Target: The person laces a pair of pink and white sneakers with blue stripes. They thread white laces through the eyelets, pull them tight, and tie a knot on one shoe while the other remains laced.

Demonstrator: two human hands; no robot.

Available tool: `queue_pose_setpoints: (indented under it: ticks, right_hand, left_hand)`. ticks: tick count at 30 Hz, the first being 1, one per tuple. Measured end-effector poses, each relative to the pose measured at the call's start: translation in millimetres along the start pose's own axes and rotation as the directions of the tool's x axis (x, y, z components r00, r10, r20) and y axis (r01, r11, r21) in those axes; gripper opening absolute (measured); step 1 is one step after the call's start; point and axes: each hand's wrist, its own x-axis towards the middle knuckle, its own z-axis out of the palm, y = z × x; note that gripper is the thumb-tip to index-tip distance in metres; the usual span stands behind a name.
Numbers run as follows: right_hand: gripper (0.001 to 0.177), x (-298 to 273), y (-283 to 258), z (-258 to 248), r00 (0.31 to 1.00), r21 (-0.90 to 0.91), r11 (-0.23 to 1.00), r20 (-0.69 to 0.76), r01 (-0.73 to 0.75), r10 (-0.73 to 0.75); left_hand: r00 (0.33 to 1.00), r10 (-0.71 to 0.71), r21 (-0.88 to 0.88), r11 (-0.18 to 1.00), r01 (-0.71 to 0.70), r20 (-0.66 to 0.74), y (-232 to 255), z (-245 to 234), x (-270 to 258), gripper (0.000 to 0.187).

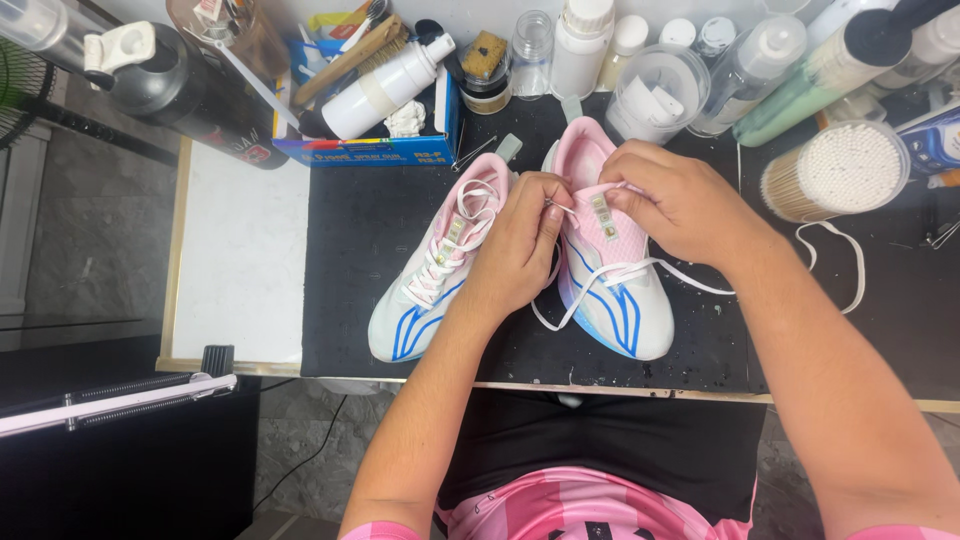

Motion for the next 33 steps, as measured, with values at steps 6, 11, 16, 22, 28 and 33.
queue_pose_setpoints:
  ticks: [6, 11, 16, 22, 28, 33]
  right_hand:
    - [0.032, -23, -2, 24, 0.886, -0.098, 0.984, -0.427, 0.15, -0.178]
    - [0.026, -51, -23, 52, 0.904, -0.362, 0.93, -0.377, 0.055, -0.2]
    - [0.021, -60, -27, 68, 0.922, -0.295, 0.954, -0.354, 0.047, -0.155]
    - [0.013, -58, -33, 78, 0.876, -0.307, 0.949, -0.474, -0.065, -0.093]
    - [0.016, -52, -39, 84, 0.891, -0.305, 0.944, -0.453, -0.126, -0.028]
    - [0.017, -51, -37, 85, 0.883, -0.179, 0.979, -0.47, -0.096, 0.001]
  left_hand:
    - [0.988, -0.07, 0.004, 0.997, 0.071, -0.141, 11, 8, -24, 0.012]
    - [0.963, -0.207, -0.015, 0.978, 0.208, -0.173, 8, 12, -40, 0.014]
    - [0.967, -0.183, -0.047, 0.983, 0.178, -0.175, -3, 11, -43, 0.014]
    - [0.969, -0.2, -0.059, 0.979, 0.194, -0.146, 0, 13, -42, 0.014]
    - [0.98, -0.13, 0.032, 0.99, 0.136, -0.148, 5, 17, -40, 0.015]
    - [0.983, -0.057, 0.143, 0.986, 0.082, -0.173, 8, 21, -40, 0.015]
